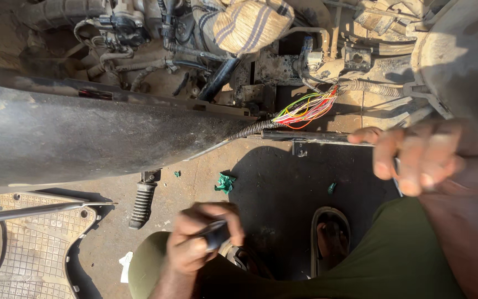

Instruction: The person repairs the wiring on a motorcycle. They connect wires near the headlight assembly and then move to the main wiring harness, where they strip, twist, and tape connections using electrical tape.

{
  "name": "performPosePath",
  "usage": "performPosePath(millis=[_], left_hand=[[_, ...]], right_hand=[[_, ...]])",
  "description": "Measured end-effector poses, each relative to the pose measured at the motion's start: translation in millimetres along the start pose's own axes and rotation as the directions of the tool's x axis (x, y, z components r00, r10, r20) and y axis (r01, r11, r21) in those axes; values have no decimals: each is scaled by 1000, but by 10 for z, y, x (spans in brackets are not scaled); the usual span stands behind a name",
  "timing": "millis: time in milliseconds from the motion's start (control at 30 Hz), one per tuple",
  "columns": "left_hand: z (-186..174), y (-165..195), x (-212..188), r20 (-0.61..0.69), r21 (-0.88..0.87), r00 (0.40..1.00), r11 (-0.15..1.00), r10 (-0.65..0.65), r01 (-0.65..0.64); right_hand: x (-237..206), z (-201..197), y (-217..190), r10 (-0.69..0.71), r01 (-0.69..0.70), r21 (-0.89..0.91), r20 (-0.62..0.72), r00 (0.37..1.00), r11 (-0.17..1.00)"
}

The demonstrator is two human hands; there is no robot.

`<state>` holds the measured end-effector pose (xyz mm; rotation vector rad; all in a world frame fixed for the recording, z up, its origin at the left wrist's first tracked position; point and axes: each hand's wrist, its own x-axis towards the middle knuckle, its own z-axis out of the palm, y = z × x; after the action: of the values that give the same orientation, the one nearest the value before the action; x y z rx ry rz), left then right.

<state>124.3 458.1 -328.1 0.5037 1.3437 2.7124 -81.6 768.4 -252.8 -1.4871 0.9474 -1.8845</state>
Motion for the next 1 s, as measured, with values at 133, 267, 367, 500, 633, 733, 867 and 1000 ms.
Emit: performPosePath(millis=[133, 267, 367, 500, 633, 733, 867, 1000], left_hand=[[33, -1159, 73, 64, 903, 815, 381, -575, 197], [-388, -1771, -12, -235, 953, 660, -37, -713, 299], [-610, -1927, -51, -353, 935, 652, -242, -671, 258], [-784, -2259, 70, -294, 920, 697, -392, -654, 20], [-789, -2541, 197, -292, 902, 690, -431, -663, -33], [-652, -2641, 213, -297, 894, 722, -448, -625, -20], [-357, -2349, 534, -323, 935, 598, -345, -733, 82], [195, -1792, 864, -46, 979, 313, 20, -949, 204]], right_hand=[[-583, 21, 360, 190, -251, -19, -603, 775, 968], [-732, -110, 401, 44, -323, -267, -706, 707, 908], [-686, -257, 361, -6, -503, -361, -816, 577, 785], [-757, -408, 395, 53, -622, -275, -889, 455, 733], [-866, -502, 444, 160, -704, -150, -922, 354, 694], [-894, -571, 454, 227, -762, -121, -915, 334, 636], [-893, -680, 532, 328, -780, -175, -836, 440, 600], [-828, -754, 627, 328, -810, -274, -811, 484, 518]])
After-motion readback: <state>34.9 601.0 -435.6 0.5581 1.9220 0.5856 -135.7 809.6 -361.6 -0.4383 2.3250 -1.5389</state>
